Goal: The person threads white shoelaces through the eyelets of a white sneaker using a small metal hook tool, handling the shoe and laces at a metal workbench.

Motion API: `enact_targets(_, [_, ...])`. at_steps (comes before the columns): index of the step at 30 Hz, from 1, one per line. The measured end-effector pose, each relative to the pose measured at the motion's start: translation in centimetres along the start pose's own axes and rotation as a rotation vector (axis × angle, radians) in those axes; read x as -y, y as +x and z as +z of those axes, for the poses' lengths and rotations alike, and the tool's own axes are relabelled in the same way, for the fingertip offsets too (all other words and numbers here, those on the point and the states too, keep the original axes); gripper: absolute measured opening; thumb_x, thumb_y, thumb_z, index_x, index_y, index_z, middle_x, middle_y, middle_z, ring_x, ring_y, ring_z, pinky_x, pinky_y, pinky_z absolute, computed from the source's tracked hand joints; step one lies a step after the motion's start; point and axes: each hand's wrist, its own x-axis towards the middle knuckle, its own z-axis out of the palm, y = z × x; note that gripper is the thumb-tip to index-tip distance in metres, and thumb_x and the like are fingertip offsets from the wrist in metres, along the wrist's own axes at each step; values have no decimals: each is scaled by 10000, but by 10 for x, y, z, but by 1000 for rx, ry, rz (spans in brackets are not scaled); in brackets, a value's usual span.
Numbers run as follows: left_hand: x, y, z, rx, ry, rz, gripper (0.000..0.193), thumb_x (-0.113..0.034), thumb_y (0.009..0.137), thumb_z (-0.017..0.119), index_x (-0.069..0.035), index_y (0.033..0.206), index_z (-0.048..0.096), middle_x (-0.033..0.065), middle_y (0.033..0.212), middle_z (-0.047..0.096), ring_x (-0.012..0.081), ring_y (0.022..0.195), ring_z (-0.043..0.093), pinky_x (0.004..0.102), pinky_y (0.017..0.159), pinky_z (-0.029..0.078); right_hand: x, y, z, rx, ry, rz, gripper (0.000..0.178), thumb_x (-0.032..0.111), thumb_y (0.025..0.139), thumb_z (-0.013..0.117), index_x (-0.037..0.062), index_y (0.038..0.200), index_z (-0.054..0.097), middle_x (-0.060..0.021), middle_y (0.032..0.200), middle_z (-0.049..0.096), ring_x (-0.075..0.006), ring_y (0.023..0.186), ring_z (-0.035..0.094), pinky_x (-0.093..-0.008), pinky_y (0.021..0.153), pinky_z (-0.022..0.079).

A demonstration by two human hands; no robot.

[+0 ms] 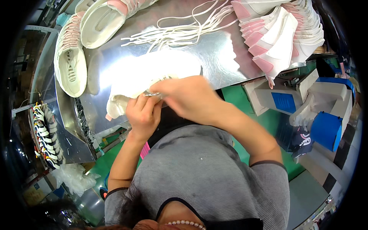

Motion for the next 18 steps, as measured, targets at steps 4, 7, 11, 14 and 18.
enact_targets(4, [6,-3,-2,-61,115,55,168,-39,724,751,-71,881,703,35,694,500,222,657,521,347,571,417,-8,13,21,145,-329,119,230,111,841,672,101,1071,666,-86,854,696,-331,772,672,-404,656,521])
enact_targets(7, [8,-4,-1,-36,103,110,157,-32,733,735,-66,881,697,35,696,492,218,656,515,338,569,414,-17,23,22,247,-239,231,121,112,903,618,40,987,667,-75,678,690,-236,642,706,-337,555,523])
enact_targets(11, [12,2,-1,-10,-9,98,161,-34,724,741,-66,871,686,39,699,490,218,662,518,338,568,411,-24,34,16,295,112,401,147,115,927,617,36,1027,692,-76,666,690,-211,628,702,-308,606,541])
enact_targets(14, [11,4,-1,44,-118,42,167,-41,716,756,-71,859,674,41,709,501,220,672,523,340,577,397,-27,49,1,95,296,435,257,168,907,717,31,1124,712,-90,1009,748,-186,890,700,-320,814,537])
enact_targets(18, [8,10,-7,106,-182,11,178,-40,717,786,-68,850,672,47,727,531,241,680,525,362,626,392,24,95,-122,-662,545,95,248,82,934,672,-4,1166,666,23,842,628,-45,717,499,-198,647,393])
